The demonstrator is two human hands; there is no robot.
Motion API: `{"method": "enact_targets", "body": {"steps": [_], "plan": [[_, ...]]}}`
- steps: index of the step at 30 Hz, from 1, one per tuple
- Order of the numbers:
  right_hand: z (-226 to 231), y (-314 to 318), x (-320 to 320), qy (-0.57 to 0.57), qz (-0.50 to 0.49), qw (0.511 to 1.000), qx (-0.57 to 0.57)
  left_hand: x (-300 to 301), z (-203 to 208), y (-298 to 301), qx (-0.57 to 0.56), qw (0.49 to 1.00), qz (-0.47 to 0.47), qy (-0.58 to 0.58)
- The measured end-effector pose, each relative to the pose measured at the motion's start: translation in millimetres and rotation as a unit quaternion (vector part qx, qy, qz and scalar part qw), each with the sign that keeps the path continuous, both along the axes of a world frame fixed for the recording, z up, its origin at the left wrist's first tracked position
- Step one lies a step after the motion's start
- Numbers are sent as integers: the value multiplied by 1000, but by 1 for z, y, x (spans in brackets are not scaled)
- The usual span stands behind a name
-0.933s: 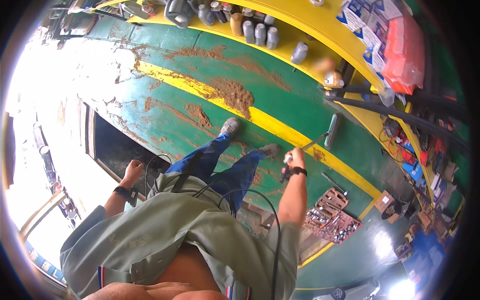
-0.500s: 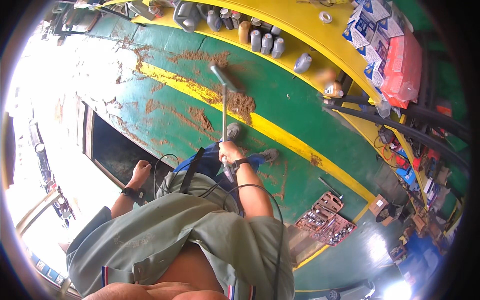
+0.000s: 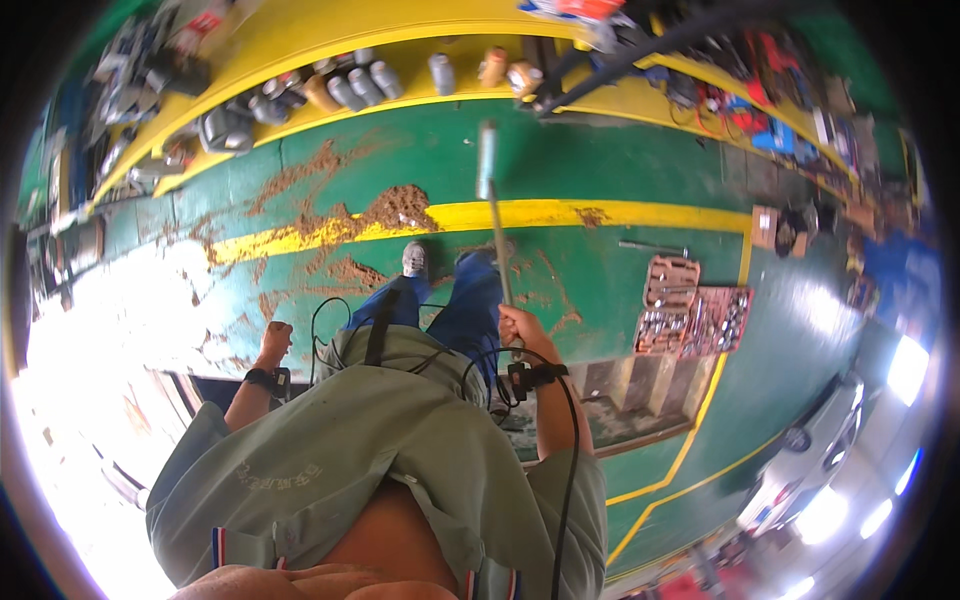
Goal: The person sweeps a green workshop floor using a traditional straw broom and later a push broom. They gather dust and debris into a pile, moving around various tools, shelves, and a car lift.
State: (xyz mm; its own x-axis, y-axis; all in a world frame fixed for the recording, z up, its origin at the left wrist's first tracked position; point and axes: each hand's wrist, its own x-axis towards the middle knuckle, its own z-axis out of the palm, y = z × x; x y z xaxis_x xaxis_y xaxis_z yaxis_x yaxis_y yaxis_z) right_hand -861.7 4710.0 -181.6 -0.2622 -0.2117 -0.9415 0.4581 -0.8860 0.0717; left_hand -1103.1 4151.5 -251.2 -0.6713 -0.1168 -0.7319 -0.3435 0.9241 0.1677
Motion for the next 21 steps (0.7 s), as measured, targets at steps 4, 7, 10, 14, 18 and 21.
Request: {"method": "enact_targets", "body": {"steps": [4, 7, 10, 14, 18, 21], "plan": [[-7, 31, 59, 33, -227, 973, 17, -59, -5, 57, 51, 974, -213, 56], [-15, 69, 72, 104, -385, 917, -34, -104, -5, 101, -61, 742, -660, 98], [-41, 112, 67, 191, -405, 883, 140, -123, 21, 192, 12, 923, -380, 62], [-65, 187, 44, 40, -399, 893, 205, -156, 67, 315, 106, 929, -339, 107], [-163, 225, 58, -155, 63, 843, 511, -193, 93, 406, 135, 852, -482, 151], [-161, 227, 64, -227, 134, 849, 458, -184, 122, 481, 91, 828, -522, 184]]}}
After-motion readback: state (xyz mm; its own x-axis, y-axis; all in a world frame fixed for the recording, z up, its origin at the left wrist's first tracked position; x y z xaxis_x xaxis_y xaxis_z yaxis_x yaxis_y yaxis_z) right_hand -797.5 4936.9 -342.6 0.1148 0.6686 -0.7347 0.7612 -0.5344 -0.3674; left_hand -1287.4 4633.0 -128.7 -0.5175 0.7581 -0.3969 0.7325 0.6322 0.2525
